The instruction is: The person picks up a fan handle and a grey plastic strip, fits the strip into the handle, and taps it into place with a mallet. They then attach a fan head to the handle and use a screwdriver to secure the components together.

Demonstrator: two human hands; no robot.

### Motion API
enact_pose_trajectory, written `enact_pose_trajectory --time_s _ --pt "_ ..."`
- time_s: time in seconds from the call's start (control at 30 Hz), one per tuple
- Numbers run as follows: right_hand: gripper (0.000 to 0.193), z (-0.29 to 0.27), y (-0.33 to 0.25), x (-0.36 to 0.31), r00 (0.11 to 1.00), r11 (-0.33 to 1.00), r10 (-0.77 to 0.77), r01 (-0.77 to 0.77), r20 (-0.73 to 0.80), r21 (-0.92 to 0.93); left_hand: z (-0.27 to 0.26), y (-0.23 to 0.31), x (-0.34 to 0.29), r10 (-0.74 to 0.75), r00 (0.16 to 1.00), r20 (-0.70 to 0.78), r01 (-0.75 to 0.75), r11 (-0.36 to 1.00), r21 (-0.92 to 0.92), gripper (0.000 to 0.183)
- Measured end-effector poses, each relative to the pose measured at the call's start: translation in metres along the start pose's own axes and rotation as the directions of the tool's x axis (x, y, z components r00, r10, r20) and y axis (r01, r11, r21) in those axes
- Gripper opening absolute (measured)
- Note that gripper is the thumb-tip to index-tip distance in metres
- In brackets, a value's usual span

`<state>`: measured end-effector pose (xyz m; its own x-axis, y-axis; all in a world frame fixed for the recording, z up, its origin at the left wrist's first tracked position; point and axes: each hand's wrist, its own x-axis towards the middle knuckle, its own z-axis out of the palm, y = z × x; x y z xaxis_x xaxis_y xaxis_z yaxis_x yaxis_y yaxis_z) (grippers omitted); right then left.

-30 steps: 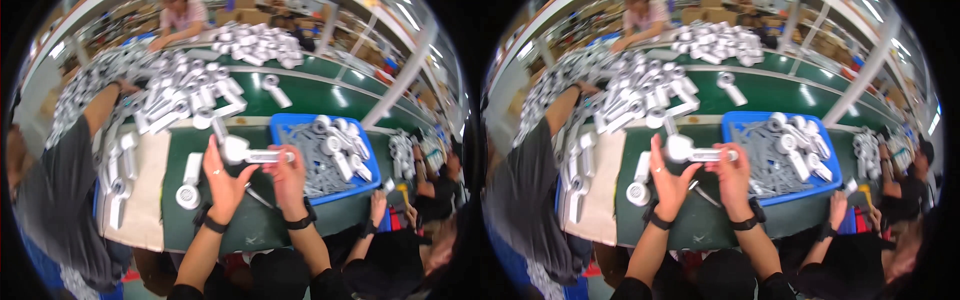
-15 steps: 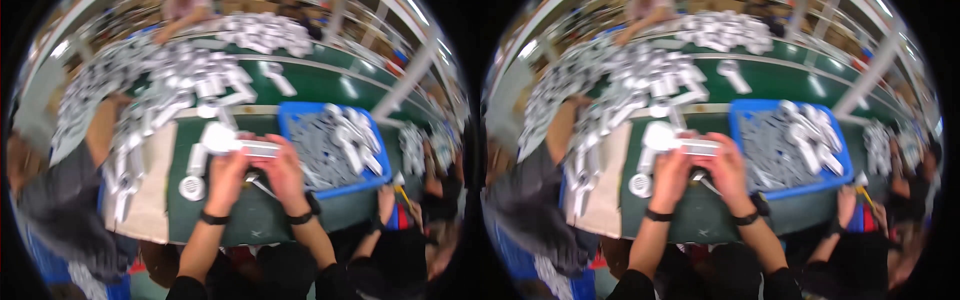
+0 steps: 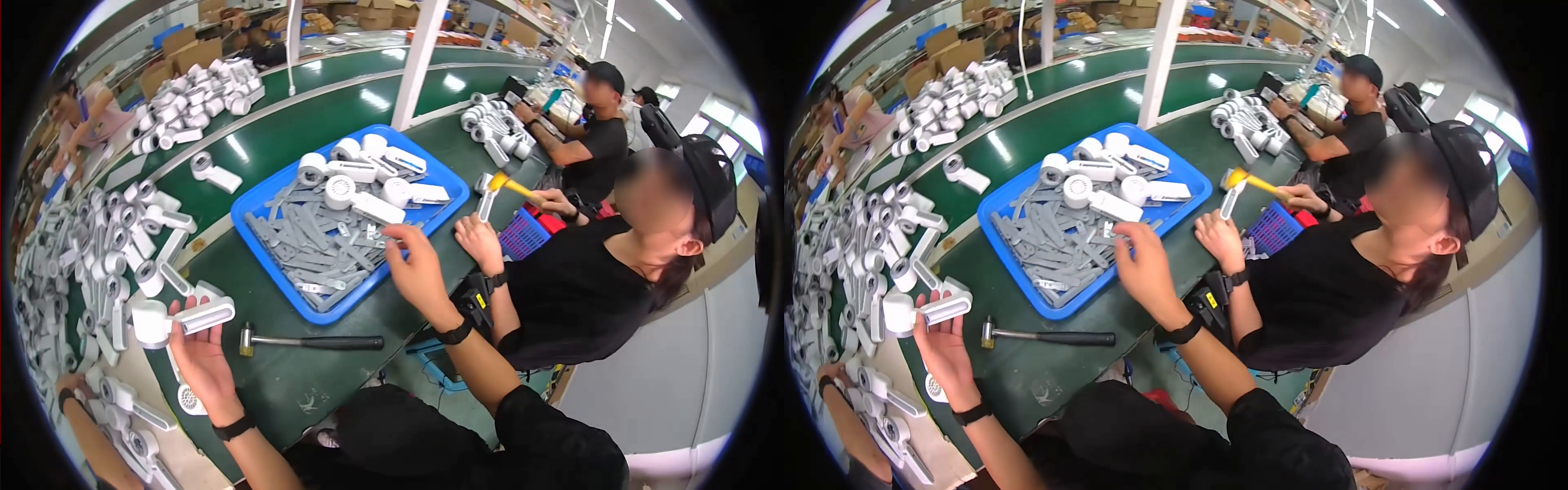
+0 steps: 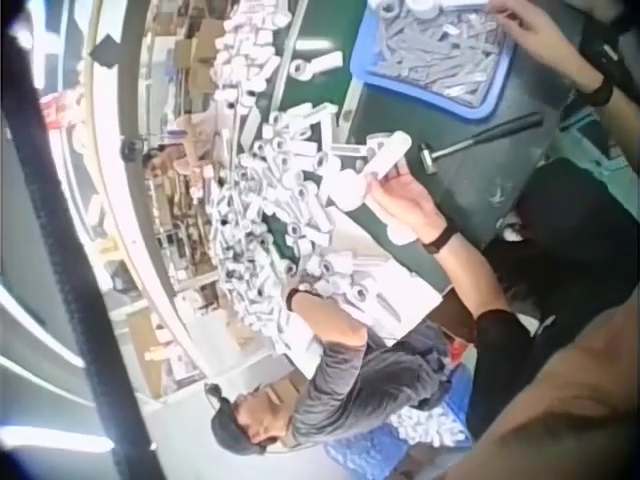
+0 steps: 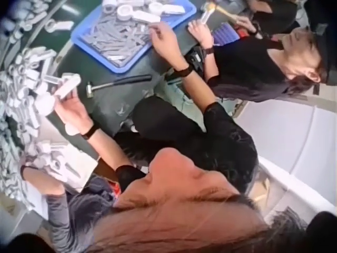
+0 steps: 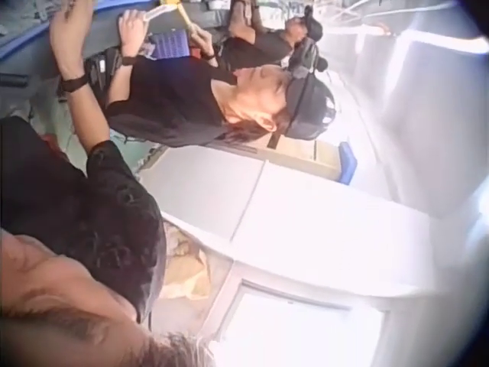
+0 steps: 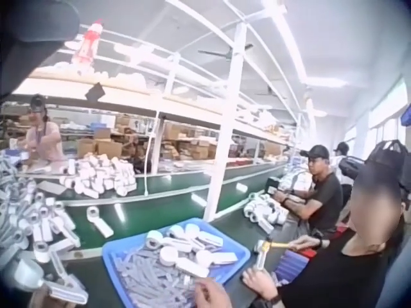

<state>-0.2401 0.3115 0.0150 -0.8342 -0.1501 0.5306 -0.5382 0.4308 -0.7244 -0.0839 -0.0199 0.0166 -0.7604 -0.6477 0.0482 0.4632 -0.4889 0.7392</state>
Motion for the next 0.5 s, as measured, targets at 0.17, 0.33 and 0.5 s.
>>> enact_pose_trajectory --time_s 0.17,0.33,0.5 --pt "0.019 -0.033 0.025 -0.02 0.972 0.972 0.236 -0.236 -0.008 -0.015 -0.002 0.001 -0.001 -0.02 1.0 0.005 0.02 1.0 -0.011 0.057" --pt "0.017 -0.036 0.034 -0.014 0.974 0.974 0.227 -0.227 0.023 0.009 -0.006 -0.003 0.005 -0.039 0.999 0.022 0.039 0.999 -0.027 0.057" --pt "0.019 -0.031 0.044 0.009 0.994 0.99 0.076 -0.085 -0.083 -0.113 -0.002 -0.003 0.006 -0.038 0.999 0.038 0.039 0.999 -0.033 0.056"
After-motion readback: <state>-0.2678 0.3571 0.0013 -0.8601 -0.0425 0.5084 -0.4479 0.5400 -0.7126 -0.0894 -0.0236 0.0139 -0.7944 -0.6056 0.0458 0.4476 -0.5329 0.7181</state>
